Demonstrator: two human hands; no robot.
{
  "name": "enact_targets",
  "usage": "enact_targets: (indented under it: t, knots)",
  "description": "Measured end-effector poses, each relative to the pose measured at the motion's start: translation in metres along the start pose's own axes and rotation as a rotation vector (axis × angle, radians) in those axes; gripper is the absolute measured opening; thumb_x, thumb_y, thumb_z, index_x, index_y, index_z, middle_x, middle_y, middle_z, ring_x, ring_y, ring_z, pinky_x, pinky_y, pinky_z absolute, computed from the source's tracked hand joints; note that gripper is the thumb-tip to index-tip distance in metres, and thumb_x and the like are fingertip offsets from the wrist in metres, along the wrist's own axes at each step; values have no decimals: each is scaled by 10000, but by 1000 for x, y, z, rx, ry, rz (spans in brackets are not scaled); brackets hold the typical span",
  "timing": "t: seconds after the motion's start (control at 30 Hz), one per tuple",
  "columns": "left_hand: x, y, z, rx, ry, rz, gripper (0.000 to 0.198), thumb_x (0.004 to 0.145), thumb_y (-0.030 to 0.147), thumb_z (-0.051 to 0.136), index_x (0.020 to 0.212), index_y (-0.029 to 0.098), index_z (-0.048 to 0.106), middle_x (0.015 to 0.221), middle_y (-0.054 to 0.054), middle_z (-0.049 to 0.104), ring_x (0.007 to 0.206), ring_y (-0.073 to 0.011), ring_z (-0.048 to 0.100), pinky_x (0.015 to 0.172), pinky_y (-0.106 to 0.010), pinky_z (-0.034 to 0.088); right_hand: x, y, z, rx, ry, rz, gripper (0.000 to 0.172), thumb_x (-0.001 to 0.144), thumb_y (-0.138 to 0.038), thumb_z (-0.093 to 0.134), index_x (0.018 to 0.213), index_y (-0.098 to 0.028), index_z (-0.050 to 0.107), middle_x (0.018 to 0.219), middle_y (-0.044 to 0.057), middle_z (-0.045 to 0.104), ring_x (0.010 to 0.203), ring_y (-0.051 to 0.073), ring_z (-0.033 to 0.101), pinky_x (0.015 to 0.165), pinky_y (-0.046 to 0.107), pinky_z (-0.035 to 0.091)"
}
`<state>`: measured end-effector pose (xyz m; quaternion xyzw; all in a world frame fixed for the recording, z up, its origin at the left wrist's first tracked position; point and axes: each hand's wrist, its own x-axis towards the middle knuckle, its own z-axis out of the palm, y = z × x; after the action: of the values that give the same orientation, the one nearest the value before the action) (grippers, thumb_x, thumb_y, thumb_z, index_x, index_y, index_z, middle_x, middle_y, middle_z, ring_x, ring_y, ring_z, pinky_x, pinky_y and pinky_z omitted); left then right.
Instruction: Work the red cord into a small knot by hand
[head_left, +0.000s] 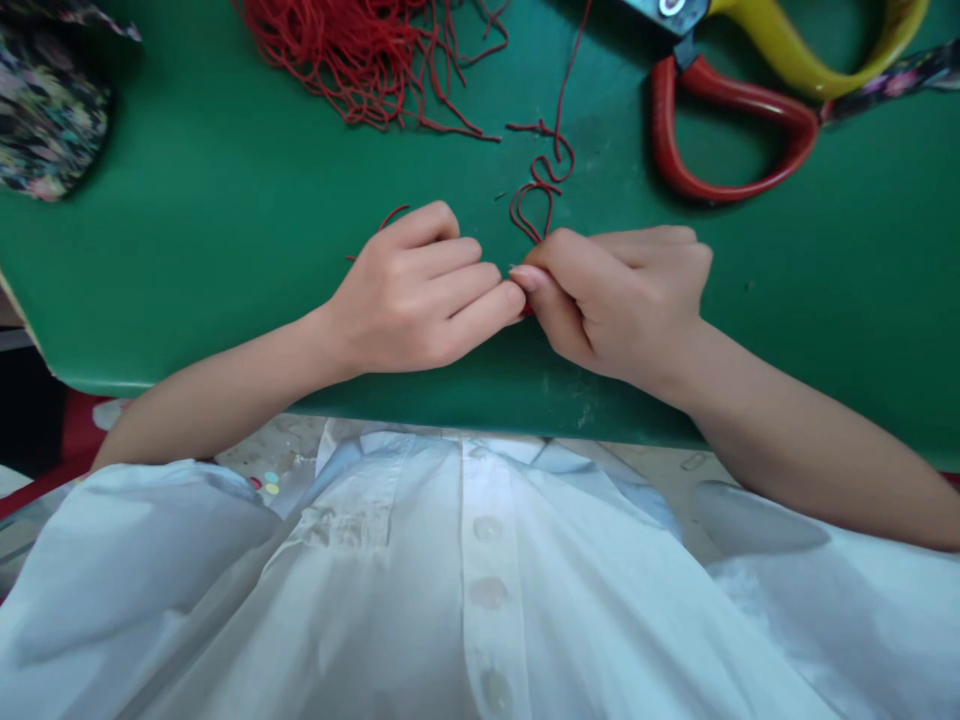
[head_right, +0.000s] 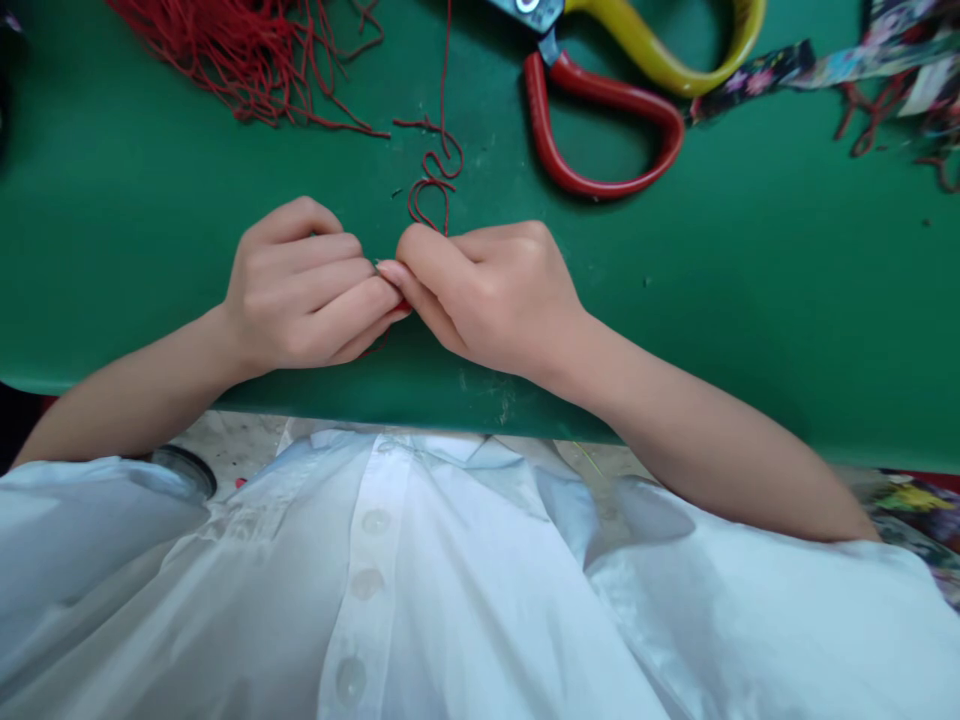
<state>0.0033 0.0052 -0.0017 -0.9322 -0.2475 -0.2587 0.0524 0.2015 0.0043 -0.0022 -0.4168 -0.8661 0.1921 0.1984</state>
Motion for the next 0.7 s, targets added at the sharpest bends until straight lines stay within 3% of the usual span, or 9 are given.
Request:
enact_targets:
  t: [0.13,0.27,0.5,0.7]
  knots:
    - [-8,1,4,-158,-132,-138,400,1022,386,281,727,208,485,570,27,449,611,-97,595,581,-317,461,0,1,1,42,-7,14,557,1044,-473,211,719,-177,554,525,-36,452,490,40,454,497,207,274]
    - [-13,1,6,-195,-145,-158,459,1013,495,243,756,212,497,601,18,482,651,-109,610,621,-338,482,1,1,2,-63,76,-94,483,1040,-364,273,694,-163,543,506,-41,447,460,30,405,475,211,221]
    - [-12,0,5,-219,-159,-155,468,1011,506,246,751,207,495,594,19,458,659,-110,608,608,-334,476,1,1,2,-114,157,-171,401,1015,-289,362,687,-152,549,491,-51,461,448,23,403,472,189,222]
    - [-14,1,7,-312,-188,-208,457,1015,484,245,774,210,520,631,11,500,698,-121,620,656,-361,495,2,1,2,-37,88,-107,442,1022,-324,314,683,-158,543,503,-53,424,460,23,386,491,209,199]
